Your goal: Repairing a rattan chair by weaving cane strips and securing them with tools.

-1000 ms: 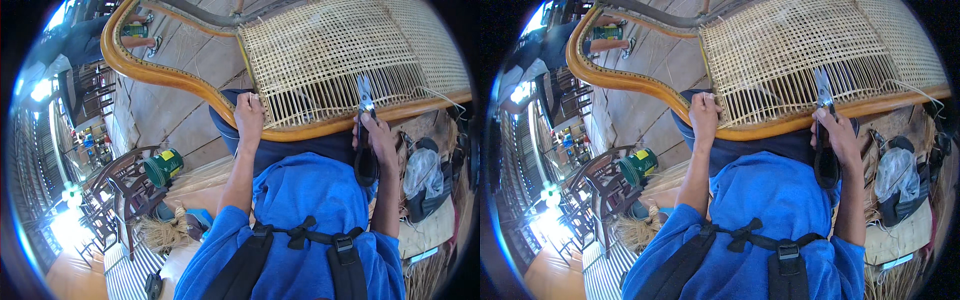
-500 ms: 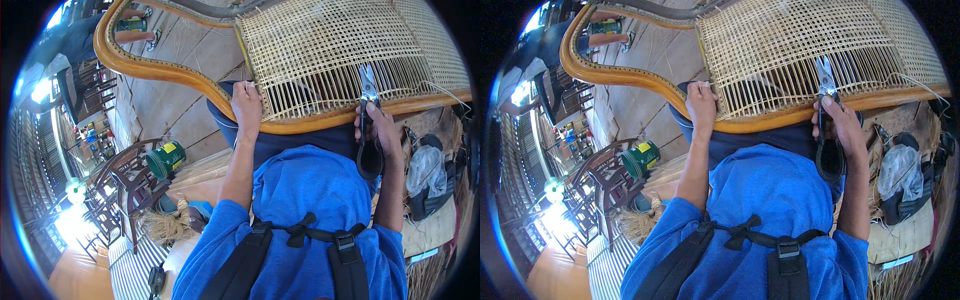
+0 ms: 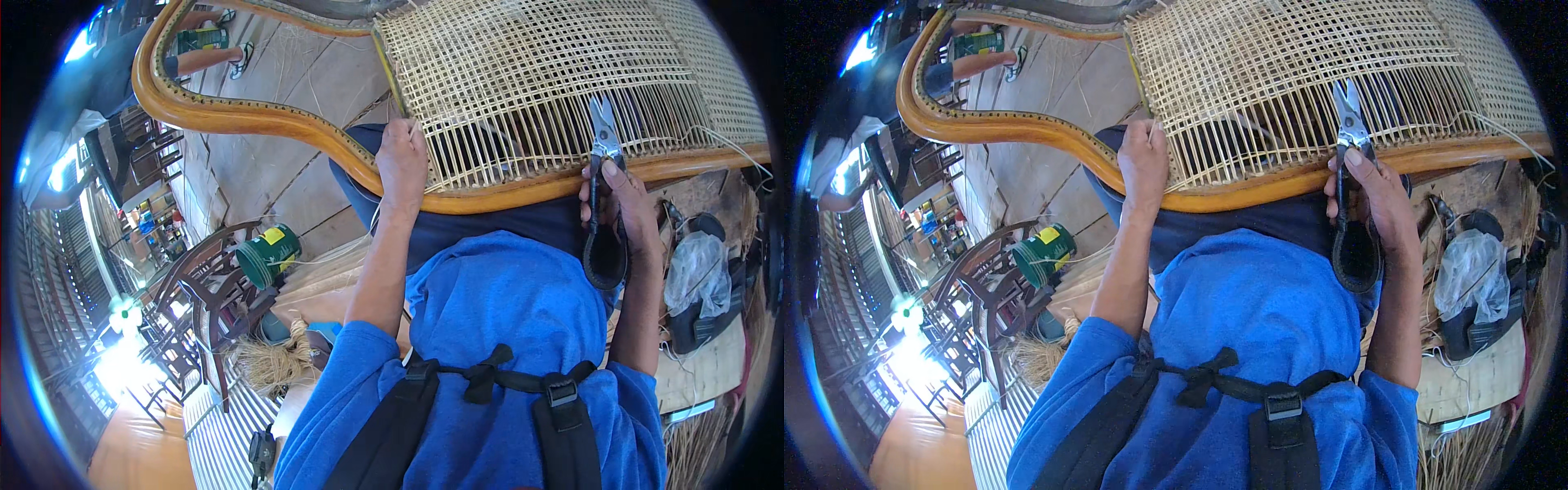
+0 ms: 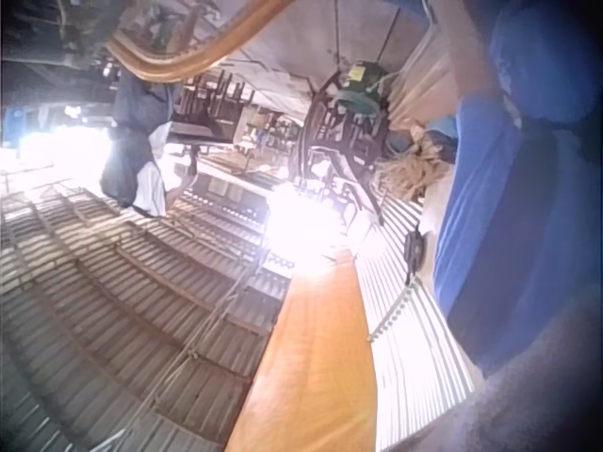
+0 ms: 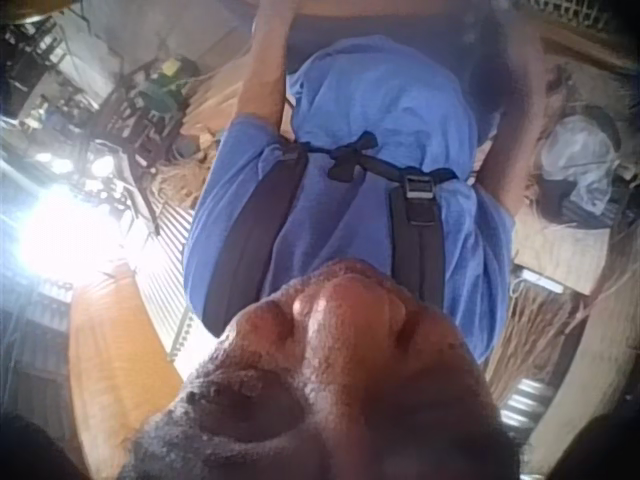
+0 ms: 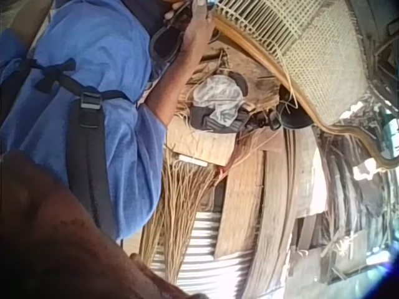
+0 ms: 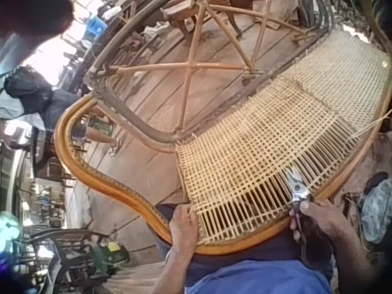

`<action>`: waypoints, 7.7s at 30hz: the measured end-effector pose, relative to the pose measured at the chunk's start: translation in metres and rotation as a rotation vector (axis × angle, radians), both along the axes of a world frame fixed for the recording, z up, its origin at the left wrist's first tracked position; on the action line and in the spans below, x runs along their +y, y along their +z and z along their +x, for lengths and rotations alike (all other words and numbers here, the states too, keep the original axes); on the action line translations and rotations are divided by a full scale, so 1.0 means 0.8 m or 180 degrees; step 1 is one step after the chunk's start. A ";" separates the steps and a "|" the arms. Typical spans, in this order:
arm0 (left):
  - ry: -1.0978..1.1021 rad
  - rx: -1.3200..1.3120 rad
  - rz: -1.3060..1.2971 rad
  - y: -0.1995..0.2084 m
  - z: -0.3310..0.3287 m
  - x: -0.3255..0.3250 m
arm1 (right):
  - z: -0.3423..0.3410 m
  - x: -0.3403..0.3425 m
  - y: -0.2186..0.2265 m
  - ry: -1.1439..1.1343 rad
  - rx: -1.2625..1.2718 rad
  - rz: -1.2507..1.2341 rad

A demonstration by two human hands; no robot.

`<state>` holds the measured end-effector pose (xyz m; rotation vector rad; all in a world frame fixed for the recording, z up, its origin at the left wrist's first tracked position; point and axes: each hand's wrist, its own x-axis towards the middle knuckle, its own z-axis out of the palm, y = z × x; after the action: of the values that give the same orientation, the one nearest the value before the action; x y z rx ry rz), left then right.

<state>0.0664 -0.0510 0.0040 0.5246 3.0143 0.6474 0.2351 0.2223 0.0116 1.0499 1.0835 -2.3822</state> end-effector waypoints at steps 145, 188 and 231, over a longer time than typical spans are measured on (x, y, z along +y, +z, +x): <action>-0.0762 -0.0425 -0.0361 -0.098 -0.325 0.121 | -0.443 -0.029 -0.047 0.4340 0.0749 0.4362; 0.1123 -0.0946 0.2059 0.052 0.018 -0.035 | 0.031 -0.045 0.000 -0.0710 0.0870 -0.0387; 0.0485 0.0265 0.0204 -0.003 0.006 -0.007 | -0.076 -0.123 0.040 0.2206 0.1103 0.3968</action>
<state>0.0709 -0.0569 0.0018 0.3339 3.1445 0.7501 0.1740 0.1235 0.0432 0.3290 2.6324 -1.2050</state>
